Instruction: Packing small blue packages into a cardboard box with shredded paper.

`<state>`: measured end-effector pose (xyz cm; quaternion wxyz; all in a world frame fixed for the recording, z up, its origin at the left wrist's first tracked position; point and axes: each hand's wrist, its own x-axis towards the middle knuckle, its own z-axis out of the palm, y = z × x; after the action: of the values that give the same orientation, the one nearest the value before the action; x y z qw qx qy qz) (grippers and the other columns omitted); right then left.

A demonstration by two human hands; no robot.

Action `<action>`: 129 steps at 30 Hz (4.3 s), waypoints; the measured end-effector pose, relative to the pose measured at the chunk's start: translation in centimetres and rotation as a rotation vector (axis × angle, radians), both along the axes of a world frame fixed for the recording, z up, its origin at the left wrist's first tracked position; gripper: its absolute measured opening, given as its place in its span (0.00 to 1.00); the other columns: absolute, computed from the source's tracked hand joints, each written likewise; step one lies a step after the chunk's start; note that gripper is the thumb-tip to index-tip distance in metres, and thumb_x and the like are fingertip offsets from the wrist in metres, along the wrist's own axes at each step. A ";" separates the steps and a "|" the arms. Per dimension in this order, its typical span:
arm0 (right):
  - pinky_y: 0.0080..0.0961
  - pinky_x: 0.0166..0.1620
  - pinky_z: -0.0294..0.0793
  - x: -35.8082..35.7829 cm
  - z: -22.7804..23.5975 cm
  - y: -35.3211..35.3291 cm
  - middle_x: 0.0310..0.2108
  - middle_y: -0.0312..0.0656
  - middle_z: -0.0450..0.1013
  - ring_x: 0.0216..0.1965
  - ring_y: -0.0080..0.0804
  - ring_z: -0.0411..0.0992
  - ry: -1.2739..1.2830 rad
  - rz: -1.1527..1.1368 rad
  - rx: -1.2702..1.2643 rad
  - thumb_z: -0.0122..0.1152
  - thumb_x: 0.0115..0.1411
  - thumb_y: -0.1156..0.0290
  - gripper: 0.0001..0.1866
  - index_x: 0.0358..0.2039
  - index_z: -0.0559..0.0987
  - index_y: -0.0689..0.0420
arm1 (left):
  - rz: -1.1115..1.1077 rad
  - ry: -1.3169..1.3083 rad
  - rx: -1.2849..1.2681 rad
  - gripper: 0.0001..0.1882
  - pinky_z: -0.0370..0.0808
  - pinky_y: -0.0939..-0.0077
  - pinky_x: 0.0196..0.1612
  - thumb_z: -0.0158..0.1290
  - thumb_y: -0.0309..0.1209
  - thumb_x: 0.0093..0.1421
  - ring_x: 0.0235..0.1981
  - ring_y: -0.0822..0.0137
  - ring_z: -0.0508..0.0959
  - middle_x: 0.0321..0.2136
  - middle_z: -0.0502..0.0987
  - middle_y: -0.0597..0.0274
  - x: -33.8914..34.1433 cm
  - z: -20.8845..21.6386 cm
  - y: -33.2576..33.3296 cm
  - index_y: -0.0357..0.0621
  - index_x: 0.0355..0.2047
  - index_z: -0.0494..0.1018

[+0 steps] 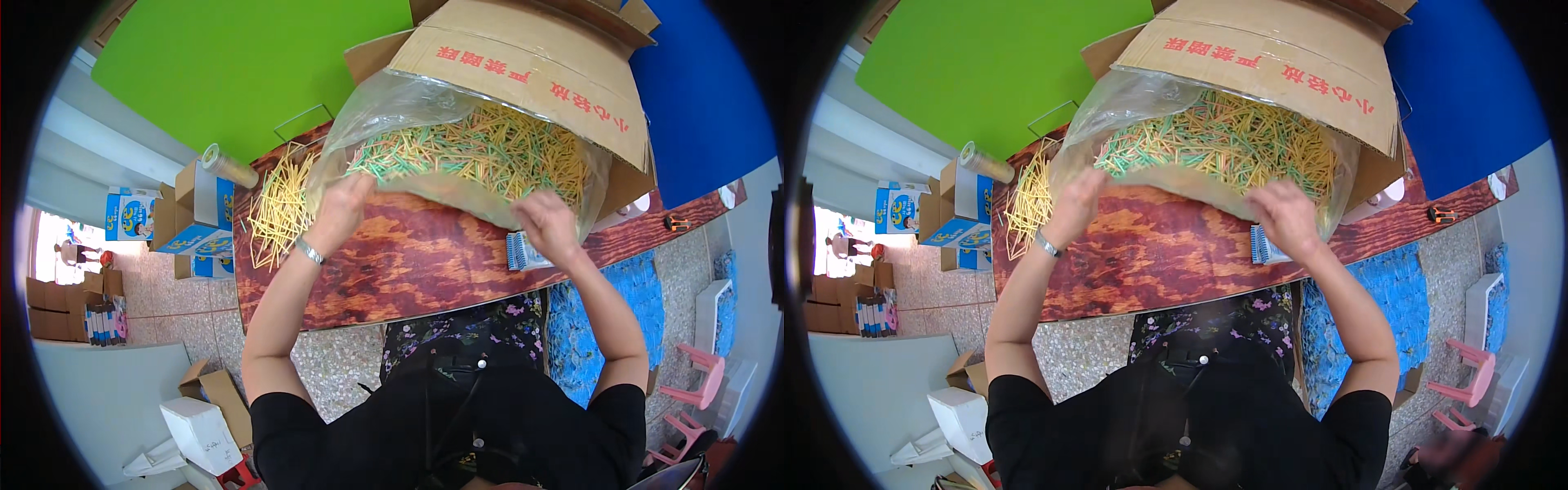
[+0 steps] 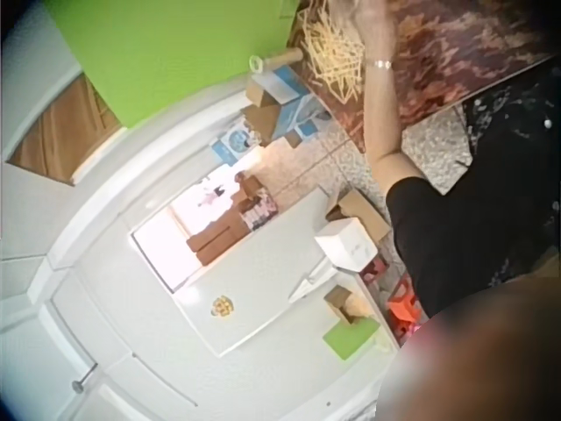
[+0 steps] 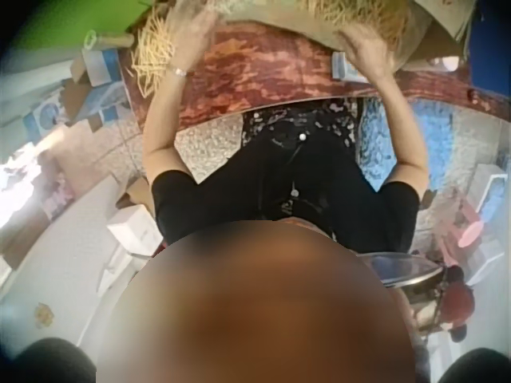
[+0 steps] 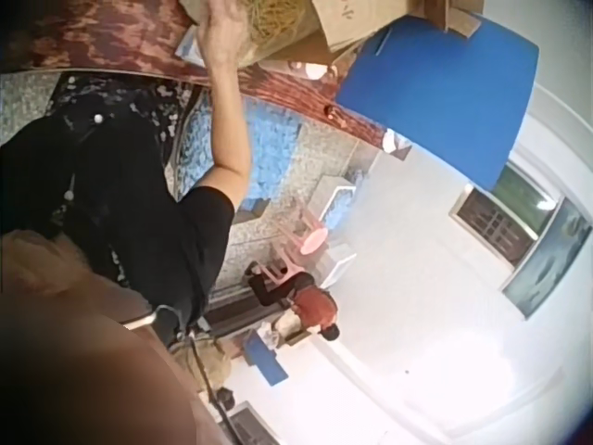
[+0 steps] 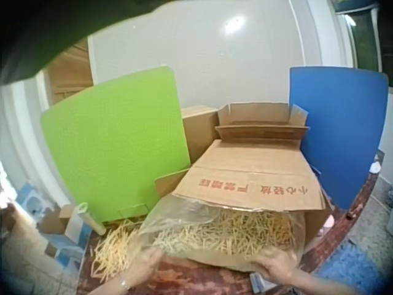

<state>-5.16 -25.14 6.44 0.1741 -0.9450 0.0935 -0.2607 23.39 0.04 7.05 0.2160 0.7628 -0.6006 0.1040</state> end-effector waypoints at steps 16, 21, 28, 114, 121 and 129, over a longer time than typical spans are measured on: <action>0.37 0.51 0.65 -2.6 -6.5 4.8 0.28 0.32 0.69 0.40 0.32 0.70 0.201 0.492 -0.482 0.56 0.51 0.67 0.09 0.34 0.79 0.48 | -0.222 -0.223 0.275 0.11 0.77 0.68 0.41 0.50 0.24 0.52 0.39 0.56 0.75 0.34 0.72 0.54 -2.8 -7.9 6.9 0.37 0.38 0.71; 0.35 0.46 0.71 -2.2 -6.3 4.2 0.33 0.34 0.73 0.43 0.34 0.72 0.315 0.543 -0.430 0.56 0.53 0.63 0.12 0.38 0.79 0.50 | -0.151 0.001 0.579 0.16 0.75 0.65 0.48 0.54 0.28 0.54 0.46 0.53 0.76 0.44 0.75 0.51 -3.6 -8.5 6.2 0.41 0.45 0.72; 0.28 0.41 0.75 -0.3 -1.7 5.3 0.39 0.36 0.75 0.39 0.33 0.74 0.474 0.466 -0.311 0.58 0.52 0.63 0.18 0.45 0.75 0.51 | -0.061 0.232 0.429 0.20 0.77 0.64 0.34 0.56 0.28 0.57 0.32 0.52 0.80 0.33 0.80 0.51 -4.9 -3.2 1.8 0.52 0.52 0.75; 0.40 0.57 0.67 -4.5 -7.7 -4.5 0.55 0.65 0.63 0.54 0.61 0.66 -0.218 -0.436 0.643 0.52 0.56 0.79 0.39 0.68 0.50 0.62 | -0.332 0.398 -0.188 0.07 0.71 0.61 0.31 0.53 0.29 0.62 0.28 0.52 0.75 0.27 0.75 0.51 -20.8 -5.6 -19.9 0.38 0.34 0.72; 0.43 0.56 0.68 -6.2 -7.4 -3.3 0.57 0.65 0.62 0.55 0.61 0.65 -0.215 -0.462 0.634 0.50 0.55 0.80 0.37 0.66 0.53 0.62 | -0.359 0.340 -0.210 0.15 0.75 0.63 0.35 0.57 0.29 0.58 0.35 0.52 0.76 0.36 0.74 0.52 -21.9 -2.7 -20.8 0.41 0.45 0.73; 0.43 0.55 0.68 -7.7 -8.0 -2.4 0.54 0.60 0.66 0.54 0.59 0.67 -0.180 -0.544 0.621 0.50 0.54 0.81 0.36 0.66 0.55 0.61 | -0.417 0.187 -0.039 0.27 0.79 0.62 0.34 0.53 0.25 0.55 0.40 0.50 0.76 0.45 0.69 0.51 -22.5 -4.5 -22.0 0.53 0.57 0.68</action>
<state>-12.90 -27.57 -1.60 0.3828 -0.7621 0.3979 -0.3381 0.88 -21.95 2.51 0.3023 0.6240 -0.7206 -0.0025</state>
